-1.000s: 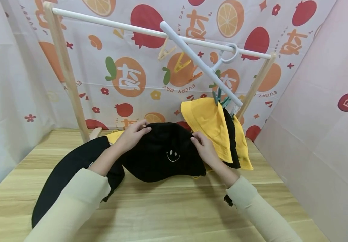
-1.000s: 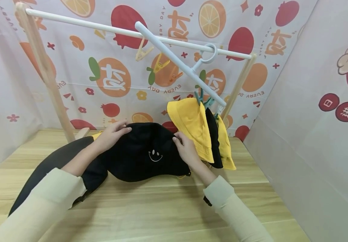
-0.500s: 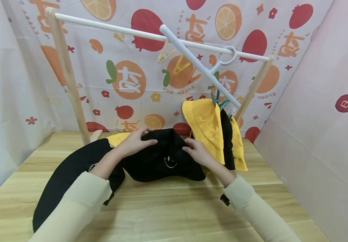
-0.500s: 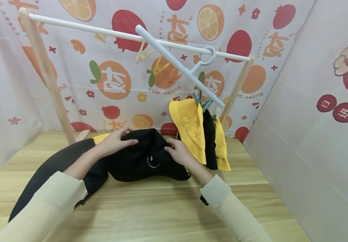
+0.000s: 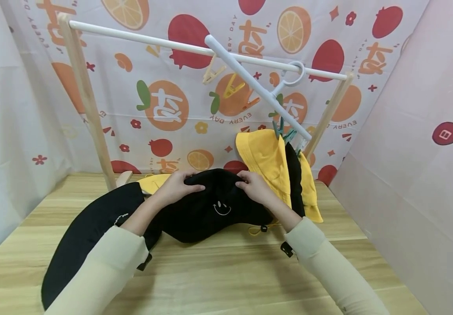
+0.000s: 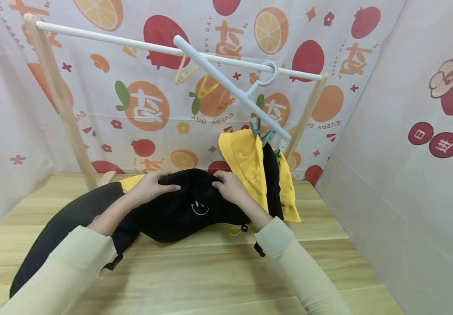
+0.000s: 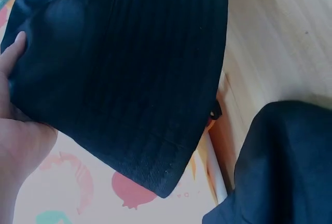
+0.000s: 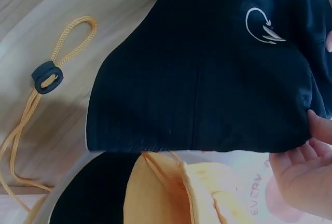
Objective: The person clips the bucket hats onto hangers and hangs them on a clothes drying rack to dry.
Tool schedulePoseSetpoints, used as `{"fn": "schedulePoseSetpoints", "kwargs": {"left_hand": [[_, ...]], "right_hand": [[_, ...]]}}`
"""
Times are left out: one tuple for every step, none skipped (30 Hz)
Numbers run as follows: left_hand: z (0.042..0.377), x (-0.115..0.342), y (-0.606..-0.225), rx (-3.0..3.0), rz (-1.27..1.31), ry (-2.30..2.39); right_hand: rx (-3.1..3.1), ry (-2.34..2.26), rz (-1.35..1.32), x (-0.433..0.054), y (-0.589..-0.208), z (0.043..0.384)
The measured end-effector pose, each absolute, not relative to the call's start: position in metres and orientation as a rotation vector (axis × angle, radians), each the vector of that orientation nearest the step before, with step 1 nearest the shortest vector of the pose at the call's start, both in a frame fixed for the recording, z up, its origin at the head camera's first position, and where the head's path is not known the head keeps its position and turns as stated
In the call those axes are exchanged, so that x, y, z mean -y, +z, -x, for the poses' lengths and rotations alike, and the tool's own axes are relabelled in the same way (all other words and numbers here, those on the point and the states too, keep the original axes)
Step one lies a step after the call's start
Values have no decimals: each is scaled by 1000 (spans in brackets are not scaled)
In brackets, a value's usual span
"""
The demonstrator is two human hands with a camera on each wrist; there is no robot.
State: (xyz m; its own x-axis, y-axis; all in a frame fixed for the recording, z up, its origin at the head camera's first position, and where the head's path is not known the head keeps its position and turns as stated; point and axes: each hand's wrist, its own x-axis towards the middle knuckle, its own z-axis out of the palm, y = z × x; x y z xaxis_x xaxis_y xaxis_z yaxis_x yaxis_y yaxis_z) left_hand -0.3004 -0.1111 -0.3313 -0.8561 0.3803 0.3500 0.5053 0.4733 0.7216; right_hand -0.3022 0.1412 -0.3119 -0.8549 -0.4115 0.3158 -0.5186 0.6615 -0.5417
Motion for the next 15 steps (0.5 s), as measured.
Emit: {"fn": "schedulePoseSetpoints", "kwargs": {"left_hand": [[301, 111, -333, 2571, 776, -1337], [301, 110, -333, 2570, 766, -1339], [301, 109, -333, 2568, 755, -1343], [301, 108, -333, 2567, 741, -1338], [301, 106, -332, 2571, 718, -1333], [301, 105, -330, 2571, 698, -1333], [301, 104, -328, 2571, 677, -1343], [301, 102, -324, 2572, 658, -1354], [301, 101, -321, 2569, 643, -1365], [302, 101, -317, 2560, 631, -1369], [303, 100, -313, 2551, 618, -1377], [304, 99, -308, 2542, 612, -1380], [305, 99, -304, 2530, 607, -1381], [306, 98, -299, 2517, 599, -1372], [308, 98, -294, 2504, 595, -1361]], "right_hand": [[2719, 974, -757, -141, -312, 304], [2730, 978, -751, -141, -312, 305], [2739, 984, -748, -141, -311, 306], [2746, 984, -753, -141, -311, 307], [2753, 990, -760, -141, -309, 307], [2764, 1000, -760, -141, -307, 308], [2776, 996, -754, -140, -304, 309], [2786, 989, -751, -140, -300, 310], [2795, 980, -750, -140, -295, 310], [2803, 975, -748, -140, -290, 311], [2812, 972, -739, -140, -285, 312], [2821, 956, -731, -139, -279, 313], [2824, 936, -732, -139, -274, 314], [2826, 929, -738, -139, -269, 315], [2825, 925, -744, -138, -264, 317]]}}
